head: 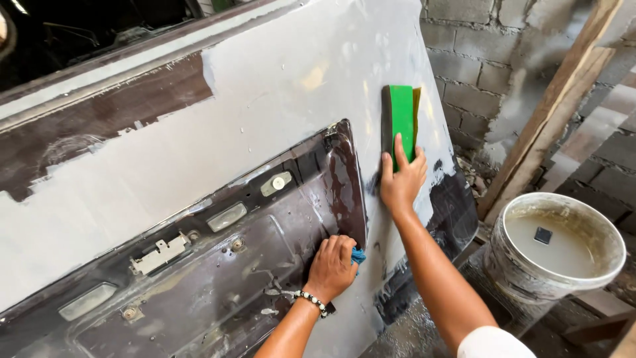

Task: The person sands the surface of a car door with a green sanding block, focusing on the edges and corners. They wipe the sanded area with a blue cloth and dip the cloth into a bucket of water before resuming sanding.

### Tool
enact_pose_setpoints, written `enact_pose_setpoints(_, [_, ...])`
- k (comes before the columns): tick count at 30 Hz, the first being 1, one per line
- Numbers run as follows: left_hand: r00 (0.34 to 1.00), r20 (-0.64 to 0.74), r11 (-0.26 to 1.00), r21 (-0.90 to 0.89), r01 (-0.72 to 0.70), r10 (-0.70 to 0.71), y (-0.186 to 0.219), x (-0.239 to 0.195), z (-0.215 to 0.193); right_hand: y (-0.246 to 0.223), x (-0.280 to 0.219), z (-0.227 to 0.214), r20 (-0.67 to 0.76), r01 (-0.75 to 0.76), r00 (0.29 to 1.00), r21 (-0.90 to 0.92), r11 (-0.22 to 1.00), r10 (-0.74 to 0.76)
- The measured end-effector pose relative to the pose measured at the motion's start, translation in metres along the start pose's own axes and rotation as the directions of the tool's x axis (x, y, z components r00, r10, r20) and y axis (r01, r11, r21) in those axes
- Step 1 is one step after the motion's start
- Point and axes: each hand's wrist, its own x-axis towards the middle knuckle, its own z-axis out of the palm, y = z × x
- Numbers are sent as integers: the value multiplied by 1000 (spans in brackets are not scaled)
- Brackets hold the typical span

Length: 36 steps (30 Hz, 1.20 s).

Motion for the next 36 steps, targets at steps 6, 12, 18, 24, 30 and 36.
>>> enact_pose_setpoints(6, [997, -80, 1000, 28, -14, 16, 3, 13, 11, 23, -129, -23, 50, 189, 981, -48, 981, -186])
enact_pose_setpoints(12, [982, -187, 1000, 2, -15, 15, 6, 26, 31, -8, -38, -7, -33, 231, 972, -13, 973, -231])
enact_pose_setpoints(18, [976, -195, 988, -132, 74, -99, 1, 30, 41, -4, -62, -17, 3, 251, 968, 31, 967, -252])
enact_pose_setpoints(24, [966, -238, 987, -142, 69, -102, 5, 35, 35, 12, -94, -22, 27, 190, 981, 108, 976, -194])
enact_pose_setpoints(30, [964, -230, 981, -169, 93, -131, 6, 33, 40, -36, 15, -1, -7, 130, 991, 86, 988, -130])
enact_pose_setpoints(36, [972, -190, 977, -187, 102, -138, 8, 32, 32, 8, -84, -23, 35, 214, 975, 105, 971, -219])
